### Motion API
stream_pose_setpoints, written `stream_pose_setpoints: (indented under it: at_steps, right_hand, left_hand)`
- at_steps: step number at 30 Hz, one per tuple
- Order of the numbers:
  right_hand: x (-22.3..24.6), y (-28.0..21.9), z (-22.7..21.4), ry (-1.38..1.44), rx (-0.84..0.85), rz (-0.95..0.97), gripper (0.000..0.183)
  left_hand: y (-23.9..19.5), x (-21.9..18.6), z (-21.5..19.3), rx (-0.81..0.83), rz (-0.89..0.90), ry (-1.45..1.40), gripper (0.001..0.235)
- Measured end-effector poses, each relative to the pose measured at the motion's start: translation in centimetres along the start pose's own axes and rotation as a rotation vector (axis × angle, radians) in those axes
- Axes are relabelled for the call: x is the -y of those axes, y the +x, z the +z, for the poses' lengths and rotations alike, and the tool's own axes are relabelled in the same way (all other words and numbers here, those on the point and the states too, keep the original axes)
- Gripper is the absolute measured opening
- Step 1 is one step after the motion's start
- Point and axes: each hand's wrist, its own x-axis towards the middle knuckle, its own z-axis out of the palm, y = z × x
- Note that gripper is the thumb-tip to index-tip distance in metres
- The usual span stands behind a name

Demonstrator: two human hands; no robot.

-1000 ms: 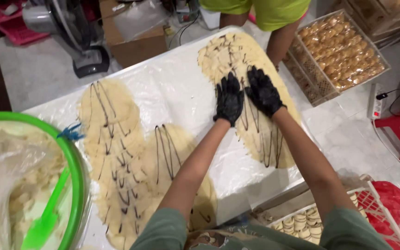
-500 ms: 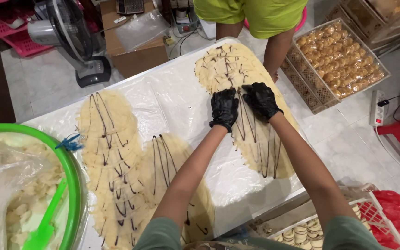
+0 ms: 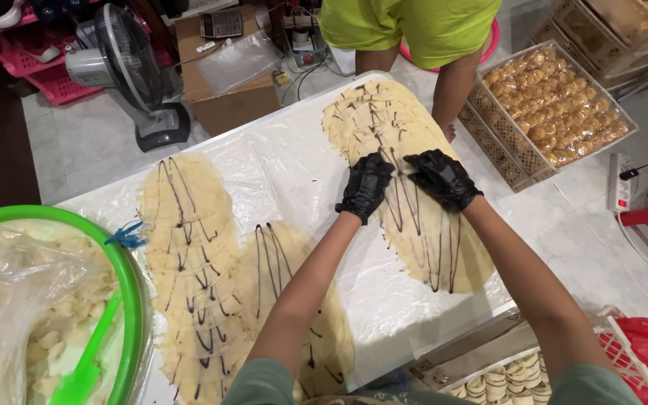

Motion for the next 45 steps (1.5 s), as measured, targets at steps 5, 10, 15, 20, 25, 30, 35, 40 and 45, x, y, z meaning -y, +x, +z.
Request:
stream_pose_setpoints:
  at_steps: [5, 10, 15, 20, 25, 30, 35, 40, 45]
  right_hand:
    - [-0.6, -0.8, 0.3, 0.094, 0.036, 0.063, 0.033]
    - [1.4, -5.9, -0.9, 0.047, -0.165, -0.215, 0.032]
    - [5.3, -14.4, -2.9, -0.047, -0.309, -0.380, 0.024]
    - [7.5, -22.5, -3.2, 0.144, -0.228, -0.184, 0.024]
    - [8.5, -23.2, -6.2, 0.716, -0.083, 0.092, 0.061]
    - [8.4, -19.9, -9.5, 0.140, 0.126, -0.072, 0.023]
    - [11.9, -13.8, -6.7, 1.027, 0.643, 0.396, 0.090]
    - [14.7, -2.4, 6.0, 0.866, 0.706, 0.135, 0.060]
    - [16.8, 6.9, 12.7, 1.456, 0.455, -0.034, 0.077]
  left_hand:
    - [-3.0, -6.1, -7.5, 0.252, -0.080, -1.319, 0.060]
    - [-6.5, -4.0, -2.7, 0.095, 0.334, 0.161, 0.045]
    - [-13.9, -8.4, -4.9, 0.170, 0.334, -0.180, 0.043]
    - [-20.4, -13.6, -8.4, 0.395, 0.219, -0.401, 0.042]
    - [-23.5, -15.0, -8.7, 0.299, 0.360, -0.335, 0.046]
    - [-22.3, -17.4, -18.3, 0.093, 0.194, -0.434, 0.023]
    - [-25.8, -8.9, -19.6, 0.058, -0.083, -1.140, 0.038]
    - [-24.8, 3.3, -26.3, -0.096, -0.531, -1.514, 0.023]
    - [-22.3, 11.2, -31.1, -0.132, -0.628, -1.919, 0.039]
